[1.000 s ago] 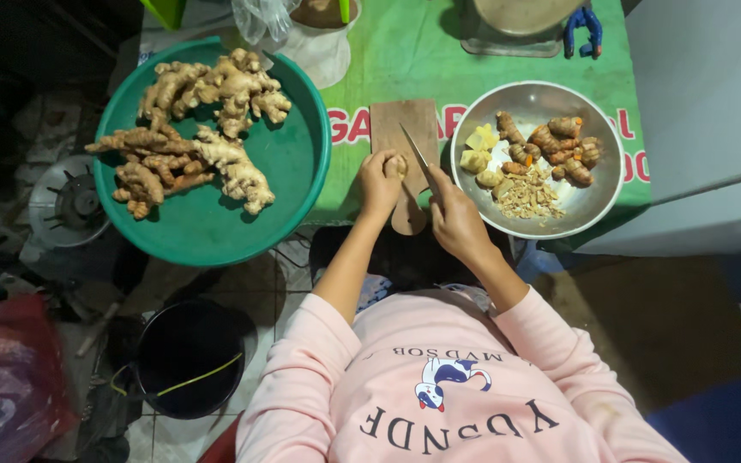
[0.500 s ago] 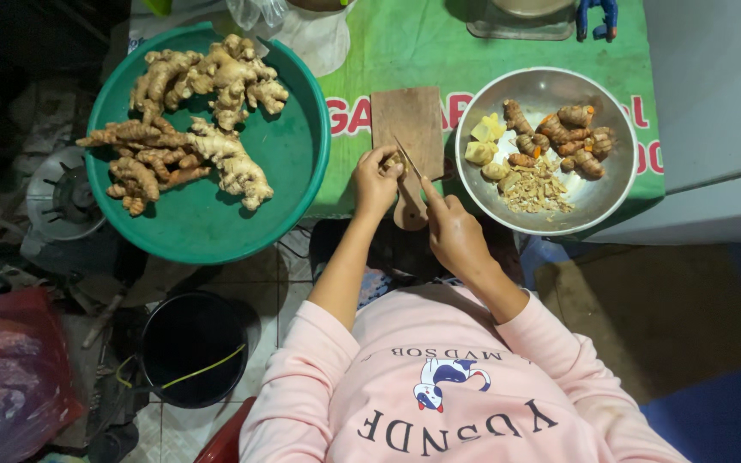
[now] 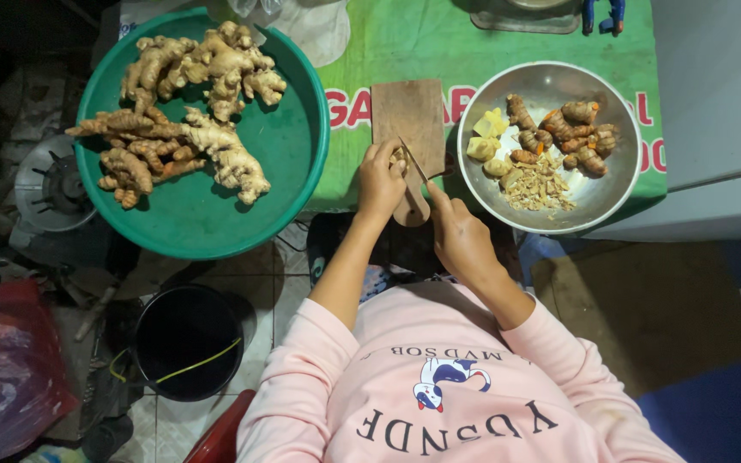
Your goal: The person peels ginger roots using a small knife, scraping the skin off each piece and placing the peeled ginger into a metal bowl. The person handles the ginger one at a time, rotating each piece to remove the skin before transferring it to the bowl.
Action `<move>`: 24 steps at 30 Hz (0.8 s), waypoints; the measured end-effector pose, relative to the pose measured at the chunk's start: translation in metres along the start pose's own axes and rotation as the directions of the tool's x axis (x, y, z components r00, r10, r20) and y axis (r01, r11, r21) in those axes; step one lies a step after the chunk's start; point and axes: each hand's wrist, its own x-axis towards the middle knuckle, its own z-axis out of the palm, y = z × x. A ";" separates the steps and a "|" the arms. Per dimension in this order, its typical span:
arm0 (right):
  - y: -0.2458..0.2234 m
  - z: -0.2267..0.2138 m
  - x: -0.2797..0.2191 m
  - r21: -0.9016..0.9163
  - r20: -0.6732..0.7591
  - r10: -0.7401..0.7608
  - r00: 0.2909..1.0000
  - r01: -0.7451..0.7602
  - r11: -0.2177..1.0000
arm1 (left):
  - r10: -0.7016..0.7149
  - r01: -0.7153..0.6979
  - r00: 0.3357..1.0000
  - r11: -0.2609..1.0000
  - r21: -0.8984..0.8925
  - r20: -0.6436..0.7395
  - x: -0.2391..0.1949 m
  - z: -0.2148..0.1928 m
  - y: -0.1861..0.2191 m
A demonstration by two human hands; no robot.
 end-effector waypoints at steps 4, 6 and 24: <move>-0.001 -0.002 0.000 -0.022 0.018 0.009 1.000 -0.008 1.000 | -0.015 0.015 1.000 1.000 -0.007 0.013 0.000 -0.002 0.002; -0.001 -0.001 0.000 -0.028 0.027 0.016 0.999 -0.015 0.999 | -0.028 0.028 0.999 1.000 0.002 0.022 0.000 -0.003 0.003; 0.013 0.011 0.008 -0.034 0.173 0.072 0.982 -0.067 0.997 | -0.035 0.034 0.998 0.999 0.009 0.050 0.007 -0.005 0.005</move>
